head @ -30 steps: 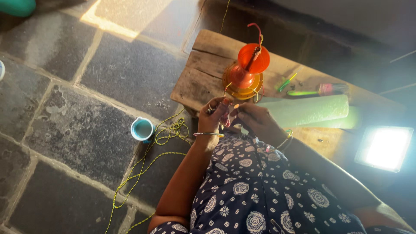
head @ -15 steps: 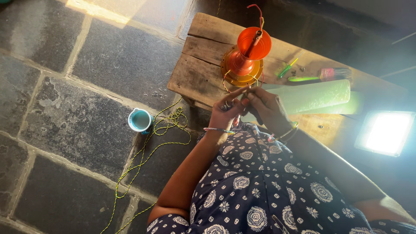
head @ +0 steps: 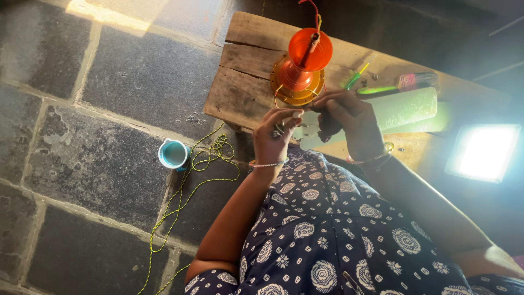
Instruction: The person assembles a lamp by connecting wires to a metal bracket and securing it to the base. They then wipe the lamp with a cloth and dip the cloth into a bucket of water.
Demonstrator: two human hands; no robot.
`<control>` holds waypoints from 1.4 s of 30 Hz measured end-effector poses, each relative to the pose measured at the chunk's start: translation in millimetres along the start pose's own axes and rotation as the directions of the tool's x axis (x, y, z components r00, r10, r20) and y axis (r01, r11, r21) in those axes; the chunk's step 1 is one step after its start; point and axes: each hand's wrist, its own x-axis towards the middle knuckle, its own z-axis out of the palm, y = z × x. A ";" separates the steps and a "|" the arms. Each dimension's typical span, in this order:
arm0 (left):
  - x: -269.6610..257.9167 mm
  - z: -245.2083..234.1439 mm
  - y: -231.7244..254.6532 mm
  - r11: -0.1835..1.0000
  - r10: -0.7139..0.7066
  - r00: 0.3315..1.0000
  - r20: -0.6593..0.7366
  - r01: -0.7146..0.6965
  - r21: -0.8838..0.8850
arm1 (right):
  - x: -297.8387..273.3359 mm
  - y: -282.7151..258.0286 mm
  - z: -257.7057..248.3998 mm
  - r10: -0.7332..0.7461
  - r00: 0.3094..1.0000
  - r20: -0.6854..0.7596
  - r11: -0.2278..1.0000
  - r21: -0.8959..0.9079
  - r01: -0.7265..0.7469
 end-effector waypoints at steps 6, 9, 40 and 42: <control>4.1 27.5 13.8 0.942 -0.030 0.997 0.068 0.006 0.336 | 4.2 19.9 -0.7 0.072 0.997 -0.007 0.997 -0.003 -0.072; 4.2 37.6 10.7 0.932 -0.037 0.989 0.145 -0.018 0.361 | -1.9 32.1 -12.9 0.107 0.992 -0.060 0.994 0.039 -0.105; -68.2 276.5 -255.5 0.200 -0.974 0.118 0.193 0.848 0.490 | -73.6 395.2 -380.1 0.046 0.707 -0.706 0.508 -0.592 -0.625; -66.7 293.3 -266.5 0.160 -0.975 0.074 0.207 0.886 0.435 | -72.2 377.3 -378.0 0.138 0.699 -0.702 0.632 -0.481 -0.608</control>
